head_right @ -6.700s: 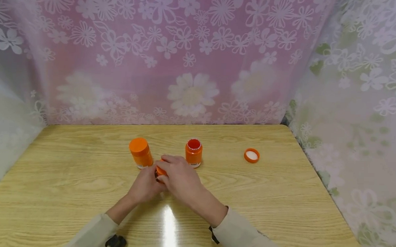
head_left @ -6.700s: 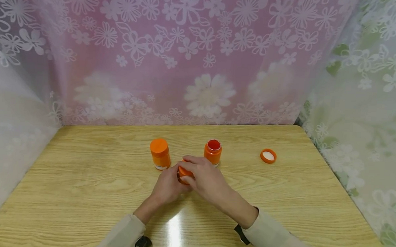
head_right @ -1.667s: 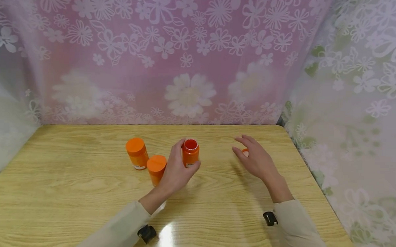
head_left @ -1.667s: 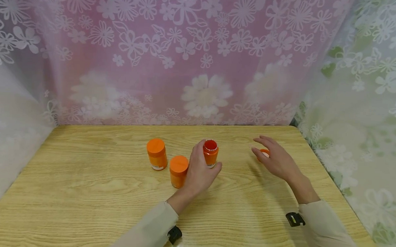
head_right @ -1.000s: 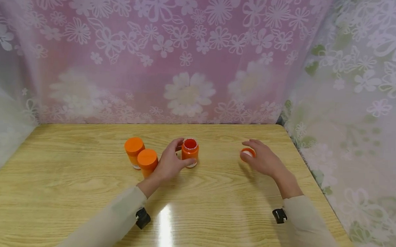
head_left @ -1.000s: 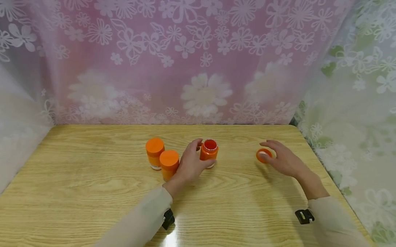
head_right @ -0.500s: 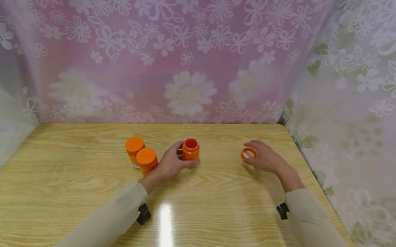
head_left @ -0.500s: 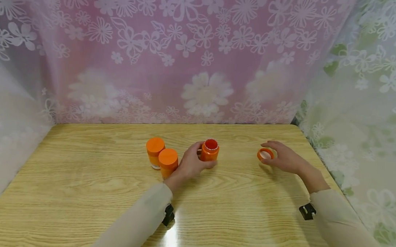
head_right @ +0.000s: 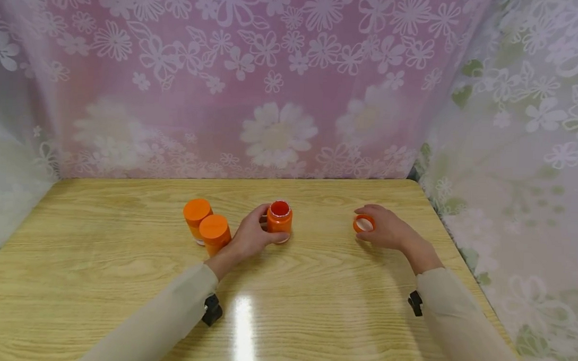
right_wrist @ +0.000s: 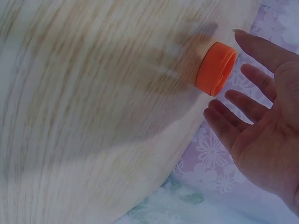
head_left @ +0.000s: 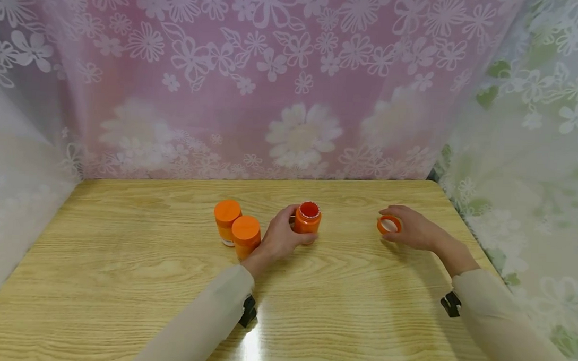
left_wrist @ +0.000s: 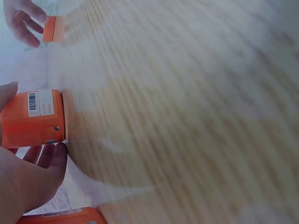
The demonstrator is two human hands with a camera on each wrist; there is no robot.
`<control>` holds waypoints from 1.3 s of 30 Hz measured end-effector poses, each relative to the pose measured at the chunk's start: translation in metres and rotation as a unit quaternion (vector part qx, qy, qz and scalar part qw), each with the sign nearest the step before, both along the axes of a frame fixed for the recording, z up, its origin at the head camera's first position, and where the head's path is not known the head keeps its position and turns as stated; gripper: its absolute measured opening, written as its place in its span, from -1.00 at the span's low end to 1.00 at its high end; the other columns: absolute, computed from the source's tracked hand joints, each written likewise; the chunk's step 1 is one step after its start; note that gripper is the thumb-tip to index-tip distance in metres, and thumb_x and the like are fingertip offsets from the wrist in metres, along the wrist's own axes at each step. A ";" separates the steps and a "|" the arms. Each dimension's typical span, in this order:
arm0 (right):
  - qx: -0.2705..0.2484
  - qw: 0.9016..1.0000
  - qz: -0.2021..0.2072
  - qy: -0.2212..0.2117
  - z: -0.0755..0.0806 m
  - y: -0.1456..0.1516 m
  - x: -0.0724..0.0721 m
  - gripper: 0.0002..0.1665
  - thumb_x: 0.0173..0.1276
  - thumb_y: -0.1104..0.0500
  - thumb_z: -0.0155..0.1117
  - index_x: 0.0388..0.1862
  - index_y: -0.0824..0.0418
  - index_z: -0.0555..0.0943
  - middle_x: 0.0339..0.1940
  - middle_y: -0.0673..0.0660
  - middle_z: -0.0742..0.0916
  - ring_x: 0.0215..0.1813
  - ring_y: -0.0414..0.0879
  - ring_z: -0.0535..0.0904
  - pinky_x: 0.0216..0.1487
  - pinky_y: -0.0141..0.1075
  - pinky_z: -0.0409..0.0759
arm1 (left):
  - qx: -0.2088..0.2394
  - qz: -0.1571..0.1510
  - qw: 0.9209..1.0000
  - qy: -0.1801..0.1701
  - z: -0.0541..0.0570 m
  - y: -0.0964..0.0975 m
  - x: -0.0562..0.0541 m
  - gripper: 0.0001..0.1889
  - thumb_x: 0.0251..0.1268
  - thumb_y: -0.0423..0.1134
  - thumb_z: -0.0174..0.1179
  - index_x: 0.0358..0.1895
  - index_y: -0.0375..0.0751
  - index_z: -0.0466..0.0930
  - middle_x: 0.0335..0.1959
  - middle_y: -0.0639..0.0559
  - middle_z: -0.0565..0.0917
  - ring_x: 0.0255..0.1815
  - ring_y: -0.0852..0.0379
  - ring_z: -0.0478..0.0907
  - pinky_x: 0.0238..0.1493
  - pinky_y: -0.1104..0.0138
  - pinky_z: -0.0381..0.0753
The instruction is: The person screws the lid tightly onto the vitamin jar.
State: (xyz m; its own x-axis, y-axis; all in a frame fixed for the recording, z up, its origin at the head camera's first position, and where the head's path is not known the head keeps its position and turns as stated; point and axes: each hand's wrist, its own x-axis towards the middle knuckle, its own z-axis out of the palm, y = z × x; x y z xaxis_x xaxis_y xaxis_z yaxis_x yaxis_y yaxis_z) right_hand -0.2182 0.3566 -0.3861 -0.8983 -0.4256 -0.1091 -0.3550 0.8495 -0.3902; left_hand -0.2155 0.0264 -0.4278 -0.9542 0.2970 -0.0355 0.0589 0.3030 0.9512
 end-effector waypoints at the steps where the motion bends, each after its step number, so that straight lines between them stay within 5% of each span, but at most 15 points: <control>1: 0.001 1.000 0.003 0.002 -0.001 0.000 -0.001 -0.33 0.23 0.14 0.39 0.24 0.44 0.43 0.25 0.49 0.41 0.30 0.42 0.21 0.22 0.29 0.20 | 0.000 0.000 1.000 0.001 0.000 0.000 0.000 -0.26 0.06 -0.22 0.45 0.34 -0.07 0.30 0.15 0.06 0.48 0.13 0.07 0.48 0.16 0.20 0.45; 18: -0.004 1.000 0.002 -0.012 -0.009 0.001 -0.010 -0.47 0.27 0.21 0.33 0.18 0.39 0.49 0.13 0.40 0.51 0.16 0.33 0.39 0.12 0.20 0.36 | -0.050 -0.020 0.999 0.003 0.007 -0.002 -0.005 -0.27 0.06 -0.18 0.45 0.33 -0.03 0.33 0.12 0.13 0.51 0.06 0.12 0.47 0.12 0.23 0.47; 39: 0.029 1.000 0.003 -0.012 -0.007 -0.005 -0.016 -0.58 0.27 0.22 0.30 0.08 0.36 0.51 0.01 0.34 0.54 0.01 0.25 0.48 0.06 0.17 0.41 | -0.060 -0.033 0.998 0.018 0.006 -0.004 -0.005 -0.27 0.06 -0.16 0.45 0.34 -0.06 0.33 0.14 0.10 0.52 0.06 0.11 0.49 0.12 0.25 0.48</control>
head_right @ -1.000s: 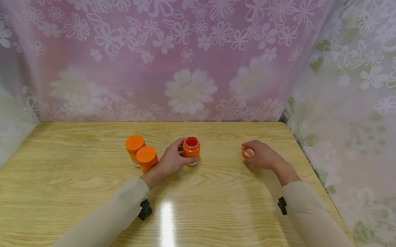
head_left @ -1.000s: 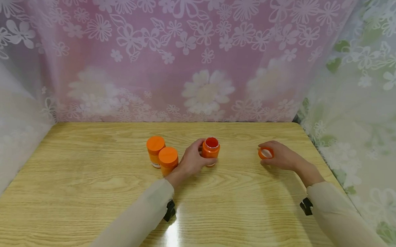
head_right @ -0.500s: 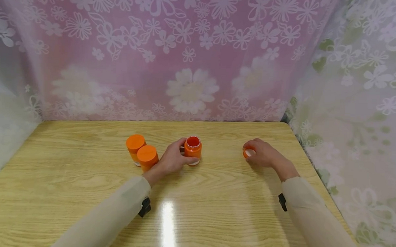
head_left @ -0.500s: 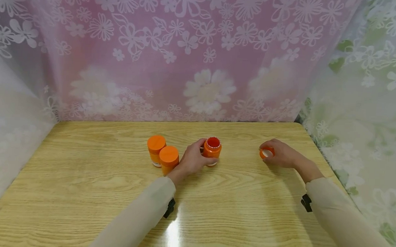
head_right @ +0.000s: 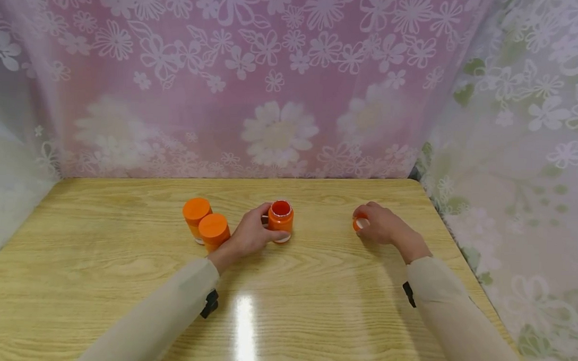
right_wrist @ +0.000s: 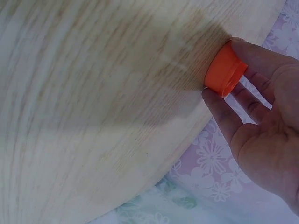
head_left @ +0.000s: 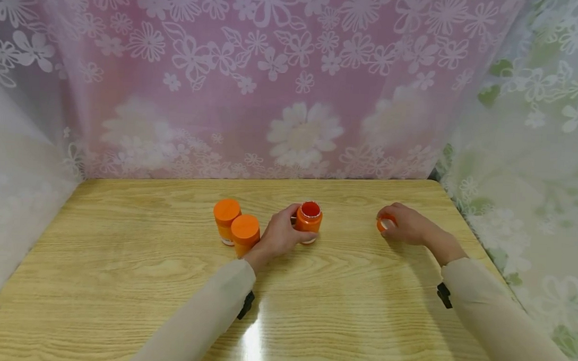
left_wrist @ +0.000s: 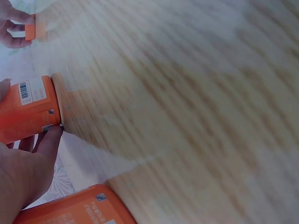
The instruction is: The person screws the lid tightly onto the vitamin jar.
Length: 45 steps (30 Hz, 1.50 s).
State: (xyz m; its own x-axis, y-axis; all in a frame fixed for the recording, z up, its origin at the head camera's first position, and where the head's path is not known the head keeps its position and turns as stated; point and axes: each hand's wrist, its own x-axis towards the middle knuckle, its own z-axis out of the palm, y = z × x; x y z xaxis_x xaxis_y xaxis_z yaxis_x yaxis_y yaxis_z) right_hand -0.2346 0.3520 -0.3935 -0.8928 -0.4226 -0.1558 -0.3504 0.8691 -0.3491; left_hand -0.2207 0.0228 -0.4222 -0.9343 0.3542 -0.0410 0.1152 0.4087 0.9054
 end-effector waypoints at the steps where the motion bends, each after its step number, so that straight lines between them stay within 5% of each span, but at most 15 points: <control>1: 0.000 1.000 -0.001 0.000 0.000 0.000 0.000 -0.57 0.27 0.22 0.30 0.08 0.35 0.51 0.01 0.34 0.53 0.01 0.25 0.48 0.06 0.17 0.41 | 0.002 0.001 1.000 -0.001 0.000 0.000 0.000 -0.27 0.06 -0.16 0.45 0.33 -0.06 0.33 0.14 0.10 0.52 0.06 0.11 0.49 0.12 0.25 0.48; 25: -0.005 1.000 -0.007 0.006 -0.005 0.005 0.003 -0.53 0.29 0.17 0.32 0.12 0.34 0.50 0.01 0.33 0.53 -0.02 0.22 0.50 0.02 0.15 0.45 | 0.071 0.023 0.996 -0.047 -0.005 0.003 0.000 -0.29 0.02 -0.24 0.46 0.31 -0.06 0.40 0.14 0.08 0.53 0.12 0.07 0.48 0.14 0.24 0.47; 45: -0.015 1.000 -0.008 0.014 -0.005 0.004 0.004 -0.56 0.28 0.22 0.32 0.11 0.34 0.50 -0.01 0.32 0.53 0.00 0.23 0.48 0.05 0.16 0.43 | 0.107 -0.003 0.991 -0.079 -0.008 -0.001 -0.001 -0.27 0.01 -0.26 0.47 0.33 -0.08 0.39 0.15 0.06 0.55 0.14 0.05 0.50 0.16 0.21 0.46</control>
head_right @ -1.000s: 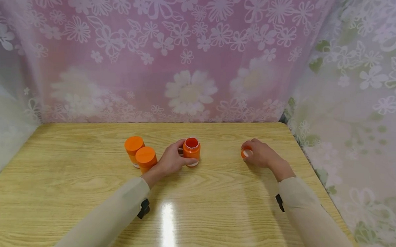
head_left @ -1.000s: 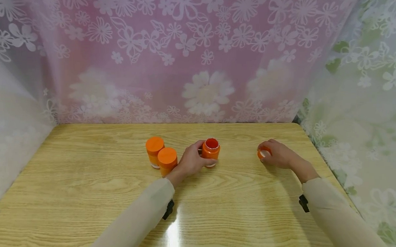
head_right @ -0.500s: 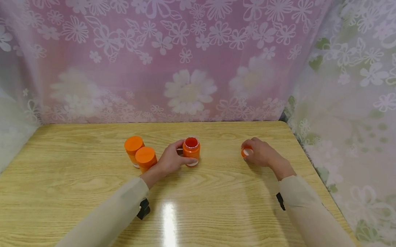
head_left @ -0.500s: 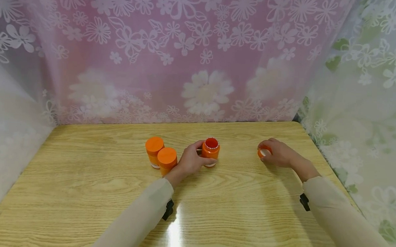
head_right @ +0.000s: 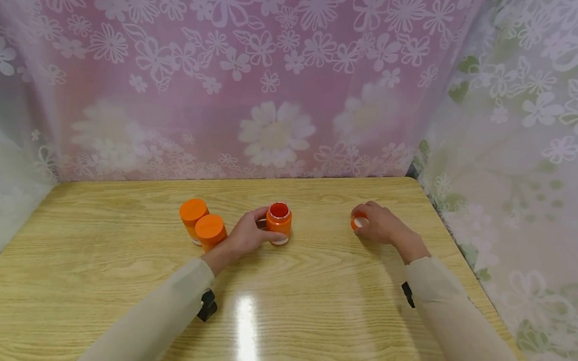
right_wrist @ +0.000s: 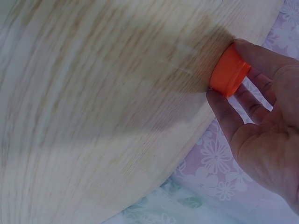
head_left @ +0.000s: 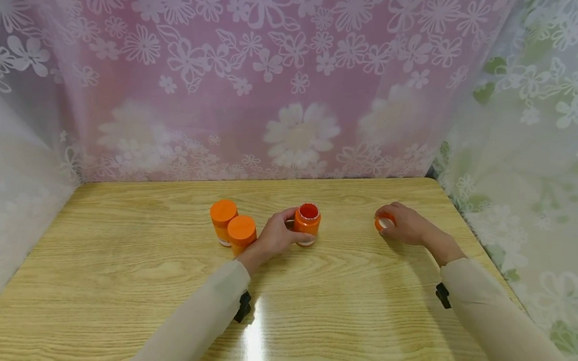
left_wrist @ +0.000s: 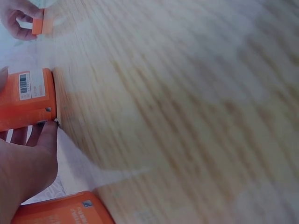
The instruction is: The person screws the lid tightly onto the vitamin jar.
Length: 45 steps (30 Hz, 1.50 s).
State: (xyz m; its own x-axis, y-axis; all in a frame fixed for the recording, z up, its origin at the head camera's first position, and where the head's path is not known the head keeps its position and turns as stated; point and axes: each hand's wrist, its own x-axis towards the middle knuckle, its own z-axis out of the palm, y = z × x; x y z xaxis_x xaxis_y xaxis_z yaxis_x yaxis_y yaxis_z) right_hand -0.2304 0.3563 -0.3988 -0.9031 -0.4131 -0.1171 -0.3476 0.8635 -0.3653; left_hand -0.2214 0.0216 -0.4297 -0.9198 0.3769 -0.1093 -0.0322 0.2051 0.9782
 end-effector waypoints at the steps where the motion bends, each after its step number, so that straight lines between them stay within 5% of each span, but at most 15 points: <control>1: -0.002 1.000 0.000 0.000 0.000 0.000 0.000 -0.56 0.28 0.22 0.32 0.11 0.34 0.50 -0.01 0.32 0.53 0.00 0.23 0.48 0.05 0.16 0.43 | 0.002 -0.003 1.000 0.000 0.000 0.000 0.000 -0.28 0.01 -0.27 0.47 0.32 -0.08 0.40 0.15 0.06 0.55 0.13 0.05 0.50 0.16 0.22 0.46; 13: 0.003 1.000 -0.006 -0.007 0.001 -0.003 -0.001 -0.55 0.28 0.21 0.31 0.11 0.35 0.49 0.03 0.35 0.51 0.02 0.26 0.47 0.06 0.17 0.41 | -0.001 -0.048 0.999 -0.014 0.002 -0.004 0.000 -0.29 0.03 -0.31 0.45 0.32 -0.11 0.39 0.13 0.05 0.56 0.10 0.08 0.51 0.17 0.22 0.44; 21: 0.006 1.000 -0.011 -0.017 0.004 -0.004 -0.001 -0.54 0.29 0.21 0.31 0.12 0.35 0.49 0.05 0.37 0.50 0.03 0.26 0.46 0.07 0.18 0.40 | 0.006 -0.065 0.998 -0.020 0.020 -0.005 0.008 -0.31 0.07 -0.43 0.39 0.33 -0.25 0.35 0.14 -0.07 0.55 0.10 0.00 0.51 0.17 0.19 0.44; 30: 0.018 1.000 -0.005 -0.017 0.004 -0.002 -0.001 -0.51 0.30 0.19 0.30 0.15 0.38 0.48 0.06 0.39 0.49 0.02 0.27 0.47 0.05 0.17 0.42 | 0.008 -0.067 0.998 -0.009 0.003 -0.003 0.002 -0.31 0.08 -0.35 0.41 0.34 -0.14 0.36 0.14 0.01 0.55 0.11 0.06 0.50 0.17 0.22 0.44; 45: 0.037 0.999 0.034 -0.020 0.009 -0.004 -0.009 -0.59 0.32 0.15 0.27 0.06 0.36 0.54 -0.07 0.24 0.57 -0.10 0.11 0.50 -0.02 0.05 0.47 | -0.001 -0.071 0.997 -0.008 0.002 -0.003 0.002 -0.29 0.07 -0.29 0.43 0.34 -0.08 0.36 0.15 0.04 0.53 0.13 0.06 0.49 0.20 0.19 0.41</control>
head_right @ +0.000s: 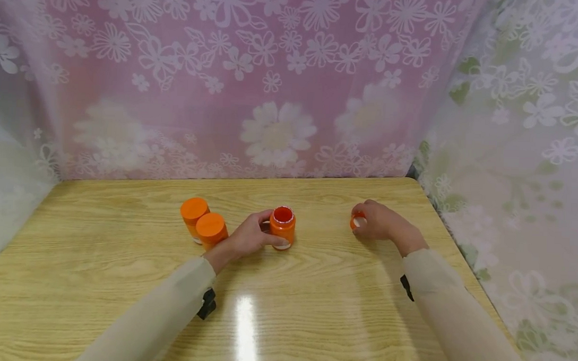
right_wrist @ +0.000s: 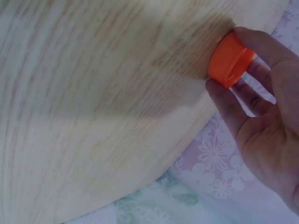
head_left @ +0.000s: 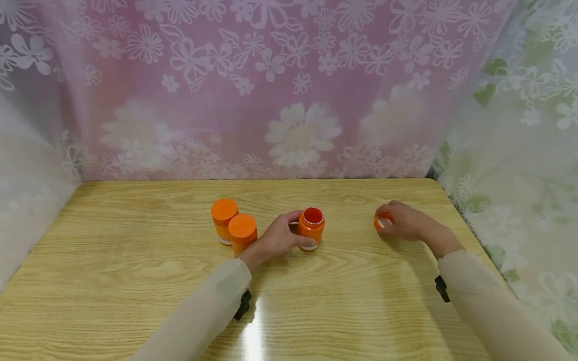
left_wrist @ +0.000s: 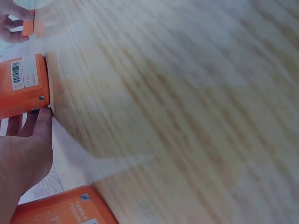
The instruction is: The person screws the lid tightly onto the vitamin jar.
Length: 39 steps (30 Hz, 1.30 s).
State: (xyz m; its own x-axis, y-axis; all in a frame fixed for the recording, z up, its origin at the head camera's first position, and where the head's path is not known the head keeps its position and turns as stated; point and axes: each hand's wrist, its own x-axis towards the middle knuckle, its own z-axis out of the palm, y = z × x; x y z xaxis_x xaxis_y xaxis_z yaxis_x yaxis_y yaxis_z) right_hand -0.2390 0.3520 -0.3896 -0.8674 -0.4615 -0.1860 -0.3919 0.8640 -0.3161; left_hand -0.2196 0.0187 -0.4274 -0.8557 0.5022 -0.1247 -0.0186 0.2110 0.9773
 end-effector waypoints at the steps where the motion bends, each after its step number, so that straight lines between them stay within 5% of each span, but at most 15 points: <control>1: -0.004 1.000 -0.001 -0.004 0.000 -0.001 -0.001 -0.58 0.32 0.14 0.27 0.06 0.36 0.54 -0.07 0.24 0.57 -0.09 0.11 0.50 -0.03 0.05 0.47 | 0.000 -0.001 1.000 0.001 0.000 0.000 0.000 -0.30 0.07 -0.29 0.43 0.34 -0.07 0.37 0.15 0.05 0.54 0.12 0.06 0.49 0.19 0.19 0.42; 8: -0.023 0.999 -0.009 -0.022 0.008 -0.006 -0.001 -0.49 0.32 0.08 0.30 0.13 0.36 0.49 -0.04 0.20 0.62 -0.08 0.08 0.54 -0.02 0.01 0.50 | -0.003 0.002 1.000 0.007 -0.001 0.000 0.000 -0.30 0.06 -0.28 0.44 0.33 -0.06 0.38 0.11 0.09 0.56 0.08 0.11 0.51 0.16 0.21 0.45; 21: -0.036 0.999 0.026 0.015 0.035 -0.038 -0.002 -0.54 0.29 0.12 0.31 0.08 0.33 0.51 -0.09 0.13 0.62 -0.17 -0.01 0.52 -0.12 -0.09 0.53 | -0.001 -0.003 1.000 0.008 -0.002 0.001 -0.002 -0.32 0.05 -0.30 0.44 0.31 -0.07 0.40 0.10 0.08 0.56 0.06 0.10 0.51 0.16 0.21 0.45; 30: -0.028 0.998 0.037 0.039 0.054 -0.070 0.001 -0.42 0.30 0.06 0.29 0.28 0.18 0.46 0.10 0.17 0.57 -0.05 0.02 0.51 -0.02 -0.05 0.52 | -0.005 -0.002 1.000 0.008 -0.002 0.000 -0.003 -0.30 0.06 -0.29 0.44 0.33 -0.05 0.38 0.11 0.09 0.55 0.08 0.10 0.52 0.15 0.20 0.46; 39: -0.025 0.996 0.052 0.061 0.067 -0.096 0.007 -0.52 0.30 0.04 0.29 0.18 0.15 0.55 0.05 0.12 0.58 -0.04 0.03 0.53 -0.04 -0.08 0.54 | 0.004 -0.005 1.000 0.014 -0.003 0.001 -0.002 -0.34 0.08 -0.31 0.42 0.30 -0.07 0.41 0.09 0.06 0.57 0.06 0.09 0.53 0.15 0.20 0.46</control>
